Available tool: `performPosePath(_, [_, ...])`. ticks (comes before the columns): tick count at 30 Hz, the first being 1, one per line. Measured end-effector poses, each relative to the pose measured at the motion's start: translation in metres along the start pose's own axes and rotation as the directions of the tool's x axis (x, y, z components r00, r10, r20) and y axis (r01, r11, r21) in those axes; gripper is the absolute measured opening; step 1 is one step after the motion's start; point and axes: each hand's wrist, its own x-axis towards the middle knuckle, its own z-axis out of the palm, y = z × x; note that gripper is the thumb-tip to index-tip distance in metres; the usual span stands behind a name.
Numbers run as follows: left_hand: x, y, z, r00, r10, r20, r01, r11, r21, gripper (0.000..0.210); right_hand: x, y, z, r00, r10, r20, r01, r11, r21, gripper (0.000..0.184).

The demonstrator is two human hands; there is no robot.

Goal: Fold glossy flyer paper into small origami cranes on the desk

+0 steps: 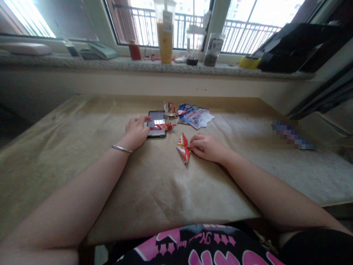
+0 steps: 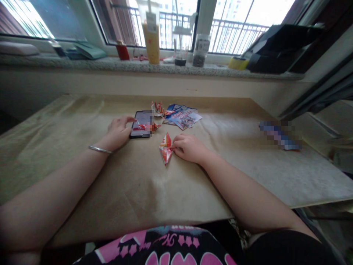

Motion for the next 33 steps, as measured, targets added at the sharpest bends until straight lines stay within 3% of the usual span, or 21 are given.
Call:
performPosePath(4, [-0.006,0.015,-0.007,0.987,0.15,-0.06,-0.147,0.988,0.054,0.033,0.001,-0.001,-0.001,1.0,-0.007,-0.004,0.007,1.0,-0.005,0.018])
performPosePath(7, [-0.013,0.029,-0.01,0.929,0.361,-0.076,-0.359,0.932,0.043,0.027,0.001,-0.002,-0.002,1.0,-0.002,0.0,0.002,1.0,-0.01,0.021])
performPosePath(10, [-0.02,0.043,-0.008,0.79,0.612,-0.039,-0.614,0.788,-0.049,0.025,0.0,-0.002,-0.003,1.0,0.003,0.0,-0.003,1.0,-0.025,0.022])
performPosePath(13, [-0.026,0.055,-0.007,0.644,0.765,0.028,-0.753,0.64,-0.152,0.029,-0.001,0.0,-0.002,1.0,-0.007,-0.017,0.006,1.0,-0.029,0.023])
performPosePath(16, [-0.029,0.063,-0.008,0.553,0.829,0.085,-0.797,0.556,-0.235,0.032,-0.002,0.002,-0.001,0.999,-0.013,-0.036,0.013,1.0,-0.013,0.023])
performPosePath(18, [-0.03,0.066,-0.009,0.515,0.848,0.124,-0.808,0.529,-0.26,0.03,-0.003,0.004,0.0,0.999,-0.006,-0.045,0.006,1.0,-0.001,0.022])
performPosePath(23, [-0.032,0.062,-0.005,0.507,0.836,0.209,-0.778,0.548,-0.306,0.032,-0.003,0.002,0.0,0.999,0.026,-0.04,-0.026,1.0,0.003,0.019])
performPosePath(29, [-0.03,0.055,0.0,0.571,0.781,0.254,-0.738,0.624,-0.257,0.033,-0.002,-0.004,-0.004,0.998,0.061,0.009,-0.06,0.996,-0.073,0.02])
performPosePath(33, [-0.03,0.057,-0.003,0.548,0.798,0.251,-0.77,0.598,-0.222,0.032,-0.002,-0.011,-0.008,0.994,0.109,0.03,-0.106,0.989,-0.102,0.022])
